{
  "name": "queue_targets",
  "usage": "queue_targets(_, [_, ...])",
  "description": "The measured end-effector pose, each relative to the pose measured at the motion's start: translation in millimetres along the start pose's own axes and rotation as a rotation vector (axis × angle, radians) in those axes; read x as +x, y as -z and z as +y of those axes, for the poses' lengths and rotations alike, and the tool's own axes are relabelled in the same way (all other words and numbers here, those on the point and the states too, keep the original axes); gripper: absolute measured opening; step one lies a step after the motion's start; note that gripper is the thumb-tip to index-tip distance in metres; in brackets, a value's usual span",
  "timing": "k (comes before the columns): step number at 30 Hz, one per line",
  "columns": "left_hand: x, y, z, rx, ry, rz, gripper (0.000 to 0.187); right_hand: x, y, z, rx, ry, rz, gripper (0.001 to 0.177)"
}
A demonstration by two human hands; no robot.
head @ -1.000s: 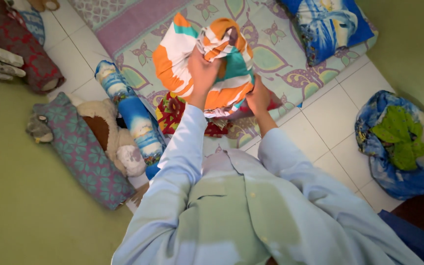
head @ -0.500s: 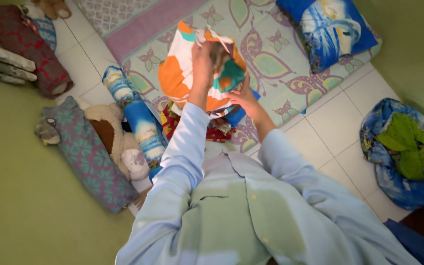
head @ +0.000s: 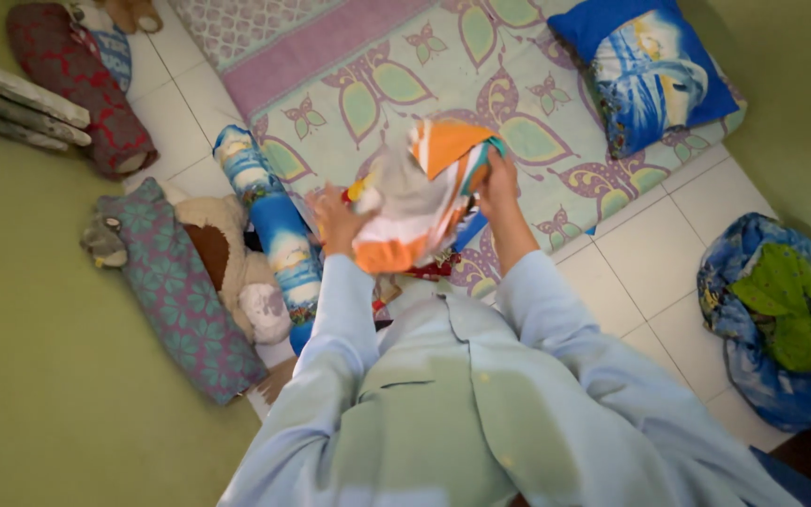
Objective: Insert pillows into pillowcases and arrange them on the bed.
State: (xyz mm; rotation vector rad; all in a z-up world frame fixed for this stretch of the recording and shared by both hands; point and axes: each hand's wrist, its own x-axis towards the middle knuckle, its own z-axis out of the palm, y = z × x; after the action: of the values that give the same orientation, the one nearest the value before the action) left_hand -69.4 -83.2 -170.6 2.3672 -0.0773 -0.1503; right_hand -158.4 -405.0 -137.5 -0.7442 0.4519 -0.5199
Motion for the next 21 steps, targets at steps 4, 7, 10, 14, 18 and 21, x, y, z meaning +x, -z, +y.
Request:
queue_targets(4, [-47, -14, 2, -0.602, 0.566, -0.508, 0.123, -6, -2, -2, 0.074, -0.038, 0.011, 0.03])
queue_targets(7, [-35, -76, -35, -0.985, 0.494, -0.929, 0.074, 0, -4, -2, 0.046, -0.017, 0.034, 0.026])
queue_targets(10, [-27, -74, -16, -0.824, 0.209, -0.64, 0.045, -8, -22, -7, -0.095, -0.033, 0.029, 0.025])
queue_targets(14, [4, -61, 31, -0.724, 0.076, -0.534, 0.036, -12, -28, 4, -0.618, -0.017, 0.048, 0.036])
queue_targets(18, [13, -60, 58, -0.555, -0.062, -0.415, 0.03, -34, -47, -5, -1.116, -0.021, -0.381, 0.058])
queue_targets(21, [1, -38, 96, -0.742, -0.146, -0.434, 0.028, -37, -38, 19, -1.239, 0.388, -0.94, 0.089])
